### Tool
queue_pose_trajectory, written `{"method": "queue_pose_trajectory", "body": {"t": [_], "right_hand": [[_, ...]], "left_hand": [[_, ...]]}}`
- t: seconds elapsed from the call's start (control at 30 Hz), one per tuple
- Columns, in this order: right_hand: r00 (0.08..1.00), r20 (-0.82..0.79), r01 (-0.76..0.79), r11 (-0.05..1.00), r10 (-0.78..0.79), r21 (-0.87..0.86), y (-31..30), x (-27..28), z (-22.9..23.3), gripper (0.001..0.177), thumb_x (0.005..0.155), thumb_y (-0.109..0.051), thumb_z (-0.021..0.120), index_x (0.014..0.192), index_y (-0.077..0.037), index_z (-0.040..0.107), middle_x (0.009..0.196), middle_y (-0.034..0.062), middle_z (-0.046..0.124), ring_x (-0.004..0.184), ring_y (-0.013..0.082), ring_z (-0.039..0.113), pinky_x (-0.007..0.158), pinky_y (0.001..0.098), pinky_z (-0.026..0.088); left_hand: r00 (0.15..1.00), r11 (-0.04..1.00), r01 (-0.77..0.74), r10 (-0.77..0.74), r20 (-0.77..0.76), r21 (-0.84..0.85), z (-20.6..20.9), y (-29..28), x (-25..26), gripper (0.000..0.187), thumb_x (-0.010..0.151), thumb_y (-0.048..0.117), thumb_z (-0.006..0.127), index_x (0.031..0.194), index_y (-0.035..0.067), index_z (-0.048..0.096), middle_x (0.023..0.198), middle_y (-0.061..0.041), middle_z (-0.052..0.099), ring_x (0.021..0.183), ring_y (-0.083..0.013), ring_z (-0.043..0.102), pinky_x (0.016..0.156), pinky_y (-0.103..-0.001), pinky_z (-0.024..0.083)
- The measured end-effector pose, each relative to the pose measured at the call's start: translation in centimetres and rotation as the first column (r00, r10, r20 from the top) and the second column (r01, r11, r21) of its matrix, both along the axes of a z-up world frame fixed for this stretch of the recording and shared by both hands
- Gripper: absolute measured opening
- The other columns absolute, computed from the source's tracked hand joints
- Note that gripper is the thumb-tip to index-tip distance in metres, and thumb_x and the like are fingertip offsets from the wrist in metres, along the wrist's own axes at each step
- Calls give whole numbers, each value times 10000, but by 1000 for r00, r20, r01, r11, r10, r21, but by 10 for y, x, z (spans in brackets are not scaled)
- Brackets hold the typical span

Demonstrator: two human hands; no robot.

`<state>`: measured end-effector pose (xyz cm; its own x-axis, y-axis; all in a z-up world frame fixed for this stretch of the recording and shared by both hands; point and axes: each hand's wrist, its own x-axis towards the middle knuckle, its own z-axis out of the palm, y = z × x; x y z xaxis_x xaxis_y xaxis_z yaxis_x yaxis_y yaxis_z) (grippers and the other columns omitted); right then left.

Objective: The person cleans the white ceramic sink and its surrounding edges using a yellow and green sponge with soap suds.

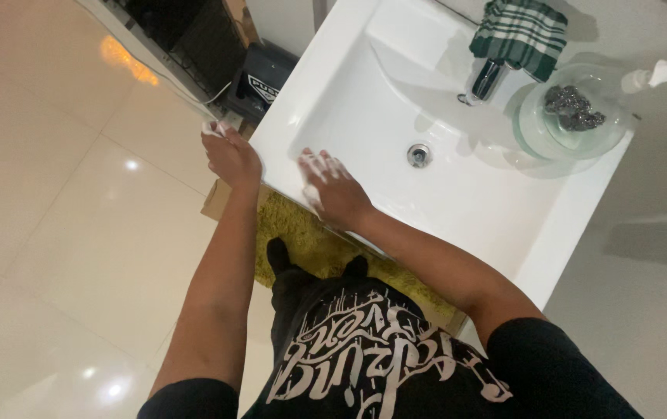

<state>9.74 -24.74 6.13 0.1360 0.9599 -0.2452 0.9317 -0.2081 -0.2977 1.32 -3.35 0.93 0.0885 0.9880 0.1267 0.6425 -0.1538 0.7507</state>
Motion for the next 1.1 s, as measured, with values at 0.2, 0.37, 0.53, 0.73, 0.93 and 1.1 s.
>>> {"method": "queue_pose_trajectory", "body": {"t": [0.2, 0.37, 0.53, 0.73, 0.93, 1.1], "right_hand": [[985, 47, 164, 986, -164, -1, -50, 1, -1, 720, 1056, -389, 361, 1639, -76, 77, 1706, 166, 55, 1550, 399, 83, 1256, 494, 114], [979, 82, -181, 982, 185, -51, -9, -9, 13, 677, 1043, -423, 346, 1611, -139, 110, 1699, 118, 52, 1551, 383, 21, 1253, 503, 74], [999, 26, -21, 997, 19, 74, 63, -13, 14, 653, 1067, -337, 329, 1622, -64, 119, 1713, 151, 57, 1557, 406, 19, 1261, 491, 71], [988, 57, 142, 990, -142, 14, 41, -31, 17, 684, 1052, -374, 354, 1626, -74, 133, 1690, 181, 68, 1526, 440, 53, 1244, 519, 123], [992, 89, 81, 994, -87, 74, 112, -8, 2, 664, 1063, -365, 388, 1635, -122, 156, 1723, 134, 64, 1568, 429, 35, 1268, 523, 85], [904, 51, 411, 894, -425, 177, 127, -5, -1, 690, 1059, -345, 410, 1642, -66, 170, 1706, 173, 70, 1563, 438, 12, 1263, 530, 67]], "left_hand": [[999, 1000, 0, 1, 55, -1, 6, -1, 1, 426, 1062, 362, 412, 1313, 33, 511, 1241, -204, 618, 1119, -368, 631, 994, -544, 411], [982, 998, 61, -63, 180, 12, -1, -1, -3, 514, 1101, 430, 318, 1345, 17, 505, 1298, -234, 589, 1209, -406, 587, 1044, -511, 418], [958, 993, 115, -105, 265, -22, -19, 9, -2, 613, 1101, 485, 282, 1423, -2, 470, 1395, -255, 554, 1297, -417, 540, 1111, -504, 374], [959, 969, 208, -174, 224, -136, -37, 22, 0, 631, 1099, 477, 294, 1458, -10, 474, 1418, -275, 550, 1318, -448, 497, 1122, -514, 334], [867, 893, 414, -329, 373, -176, -42, 30, -8, 615, 1071, 465, 286, 1375, 0, 551, 1309, -248, 634, 1253, -422, 596, 1084, -494, 412], [826, 826, 560, -549, 125, -71, -26, 36, -15, 598, 1102, 440, 247, 1381, 21, 570, 1343, -258, 606, 1265, -450, 540, 1110, -526, 352]]}}
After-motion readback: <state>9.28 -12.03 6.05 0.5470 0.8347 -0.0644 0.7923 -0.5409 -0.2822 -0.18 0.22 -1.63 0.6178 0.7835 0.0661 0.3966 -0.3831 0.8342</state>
